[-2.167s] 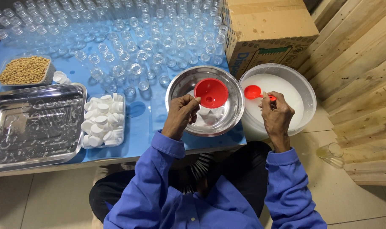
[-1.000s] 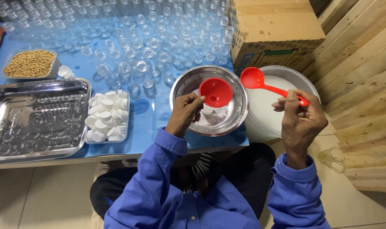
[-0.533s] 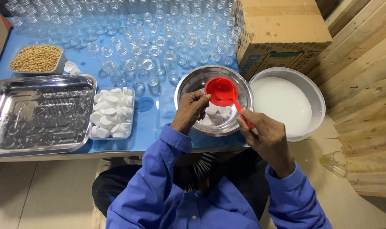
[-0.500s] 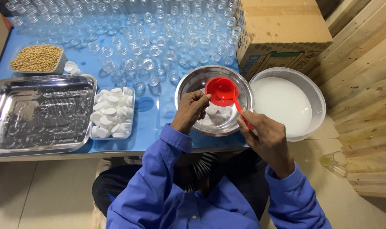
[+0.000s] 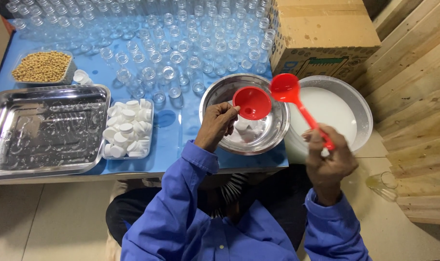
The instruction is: The person scoops a white liquid from a large container into a small plastic bottle using a red ladle and a red funnel. After filling, the person screws a white cap onto the bottle and places it on a metal tray.
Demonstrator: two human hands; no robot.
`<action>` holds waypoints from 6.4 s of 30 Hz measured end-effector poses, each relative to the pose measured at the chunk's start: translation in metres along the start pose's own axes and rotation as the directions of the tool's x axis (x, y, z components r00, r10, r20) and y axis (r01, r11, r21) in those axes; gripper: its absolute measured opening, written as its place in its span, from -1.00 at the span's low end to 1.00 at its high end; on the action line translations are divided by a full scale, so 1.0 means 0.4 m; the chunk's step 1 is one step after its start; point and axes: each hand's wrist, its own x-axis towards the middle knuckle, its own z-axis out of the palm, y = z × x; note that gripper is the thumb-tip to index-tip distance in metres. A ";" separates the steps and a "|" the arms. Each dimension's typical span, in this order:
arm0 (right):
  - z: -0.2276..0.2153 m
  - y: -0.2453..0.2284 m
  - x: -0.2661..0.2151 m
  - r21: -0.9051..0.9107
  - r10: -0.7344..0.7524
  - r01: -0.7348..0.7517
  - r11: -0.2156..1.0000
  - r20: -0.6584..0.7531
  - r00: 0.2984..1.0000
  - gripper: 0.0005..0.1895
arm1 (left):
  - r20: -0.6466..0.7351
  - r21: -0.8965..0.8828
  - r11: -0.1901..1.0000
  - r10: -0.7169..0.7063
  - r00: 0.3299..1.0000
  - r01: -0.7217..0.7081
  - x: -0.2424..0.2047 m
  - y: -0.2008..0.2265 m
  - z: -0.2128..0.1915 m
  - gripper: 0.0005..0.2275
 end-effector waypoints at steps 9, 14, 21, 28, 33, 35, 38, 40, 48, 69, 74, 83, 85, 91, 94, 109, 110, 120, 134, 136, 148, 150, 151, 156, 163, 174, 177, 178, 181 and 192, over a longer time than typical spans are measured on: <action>-0.022 0.166 -0.077 -0.170 0.299 -0.289 0.942 0.036 0.954 -0.97 | 0.000 -0.002 1.000 -0.004 1.000 0.004 -0.004 0.005 -0.001 -0.73; 0.000 0.216 -0.126 -0.279 0.333 -0.304 0.911 0.062 0.941 -0.97 | 0.005 -0.003 1.000 -0.014 1.000 0.014 -0.012 0.020 0.003 -0.73; 0.010 0.242 -0.152 -0.315 0.292 -0.240 0.918 0.130 0.947 -0.96 | 0.003 -0.007 1.000 -0.030 1.000 0.030 -0.028 0.043 0.011 -0.73; 0.009 0.260 -0.166 -0.313 0.307 -0.257 0.914 0.120 0.944 -0.96 | 0.005 -0.011 0.999 -0.042 0.999 0.042 -0.029 0.043 0.012 -0.74; 0.006 0.232 -0.145 -0.305 0.310 -0.272 0.913 0.086 0.947 -0.96 | 0.010 -0.012 0.999 -0.035 0.999 0.035 -0.028 0.041 0.010 -0.74; -0.001 0.222 -0.135 -0.291 0.324 -0.290 0.912 0.075 0.943 -0.97 | 0.011 -0.014 0.999 -0.031 0.999 0.031 -0.027 0.040 0.010 -0.74; -0.014 0.198 -0.113 -0.237 0.366 -0.347 0.907 0.039 0.930 -0.97 | 0.013 -0.009 0.999 -0.032 0.999 0.032 -0.027 0.037 0.009 -0.74; -0.021 0.191 -0.098 -0.195 0.392 -0.382 0.904 0.016 0.920 -0.97 | 0.012 -0.004 0.999 -0.036 0.999 0.036 -0.026 0.034 0.008 -0.74; -0.038 0.144 -0.010 0.084 0.407 -0.404 0.911 -0.021 0.913 -0.88 | 0.010 0.010 1.000 -0.019 1.000 0.019 -0.011 0.013 0.000 -0.73; 0.050 -0.109 0.083 0.043 -0.298 0.301 0.953 0.334 0.894 -0.77 | 0.007 -0.019 1.000 0.000 1.000 0.000 0.013 -0.019 -0.014 -0.73; 0.051 -0.135 0.105 0.051 -0.374 0.382 0.923 0.360 0.855 -0.88 | 0.010 -0.016 1.000 0.002 1.000 -0.002 0.007 -0.009 -0.011 -0.73; 0.018 -0.054 0.015 0.107 -0.130 0.114 0.988 0.164 0.978 -0.87 | 0.013 -0.014 1.000 -0.012 1.000 0.013 0.003 0.000 -0.008 -0.74; 0.002 -0.013 -0.013 0.081 -0.042 0.035 0.996 0.089 0.995 -0.84 | 0.014 -0.008 1.000 -0.012 1.000 0.012 0.002 0.004 -0.009 -0.75; -0.028 0.081 -0.021 -0.091 0.121 -0.123 0.988 -0.026 0.992 -0.98 | 0.016 -0.008 1.000 -0.017 1.000 0.017 -0.001 0.003 -0.006 -0.73; -0.026 0.153 -0.064 -0.179 0.201 -0.195 0.964 0.016 0.979 -0.98 | 0.014 0.003 1.000 -0.027 1.000 0.027 -0.006 0.016 -0.002 -0.73; 0.001 0.242 -0.151 -0.313 0.309 -0.256 0.915 0.135 0.941 -0.94 | 0.002 -0.003 0.999 -0.048 0.999 0.048 -0.024 0.041 0.004 -0.73; 0.001 0.247 -0.153 -0.316 0.320 -0.266 0.911 0.132 0.938 -0.94 | 0.003 0.001 0.999 -0.046 0.999 0.046 -0.022 0.039 0.004 -0.73; -0.009 0.246 -0.139 -0.277 0.379 -0.333 0.901 0.132 0.916 -0.93 | 0.005 -0.013 0.999 -0.035 0.999 0.035 -0.024 0.035 0.002 -0.74; -0.037 0.176 -0.064 -0.159 0.458 -0.444 0.882 0.066 0.887 -0.93 | 0.014 -0.014 0.999 -0.042 0.999 0.042 -0.015 0.025 -0.003 -0.74; -0.041 0.151 -0.035 -0.119 0.448 -0.439 0.890 0.058 0.892 -0.93 | 0.013 -0.006 0.999 -0.038 0.999 0.038 -0.012 0.021 -0.003 -0.75; -0.032 -0.061 0.141 0.090 0.456 -0.459 0.884 0.053 0.888 -0.86 | 0.049 0.053 0.991 -0.127 0.991 0.124 -0.025 0.062 0.004 -0.70; -0.023 -0.082 0.153 0.113 0.452 -0.458 0.882 0.080 0.889 -0.88 | 0.056 0.038 0.992 -0.126 0.990 0.124 -0.028 0.066 0.004 -0.71; -0.018 -0.093 0.155 0.114 0.450 -0.457 0.882 0.080 0.889 -0.88 | 0.055 0.038 0.992 -0.124 0.991 0.122 -0.025 0.064 0.005 -0.71; 0.009 -0.075 0.123 0.126 0.226 -0.257 0.958 0.218 0.949 -0.91 | 0.010 -0.004 1.000 -0.021 1.000 0.021 -0.002 0.000 -0.002 -0.73; 0.032 -0.110 0.126 0.071 -0.192 0.178 0.981 0.341 0.920 -0.83 | -0.002 -0.002 0.999 -0.032 0.999 0.032 0.001 -0.001 -0.005 -0.74; 0.005 -0.063 0.081 0.084 -0.013 -0.010 0.996 0.261 0.965 -0.80 | 0.002 0.023 0.999 -0.042 0.999 0.042 0.003 -0.001 -0.003 -0.74; -0.028 -0.015 0.073 -0.025 0.031 -0.028 0.999 0.130 0.991 -0.88 | -0.005 0.029 0.999 -0.038 0.999 0.038 0.010 -0.008 -0.003 -0.74; -0.034 0.004 0.076 -0.028 0.032 -0.029 0.999 0.126 0.991 -0.88 | -0.001 0.032 0.999 -0.037 0.999 0.037 0.006 -0.002 -0.003 -0.74; -0.049 0.078 0.062 -0.049 0.068 -0.063 0.997 0.099 0.993 -0.97 | -0.005 0.030 0.998 -0.052 0.999 0.053 -0.004 0.011 0.001 -0.73; 0.000 0.256 -0.066 -0.238 0.318 -0.269 0.933 0.199 0.927 -0.89 | -0.014 0.028 0.997 -0.076 0.997 0.076 -0.025 0.038 0.012 -0.73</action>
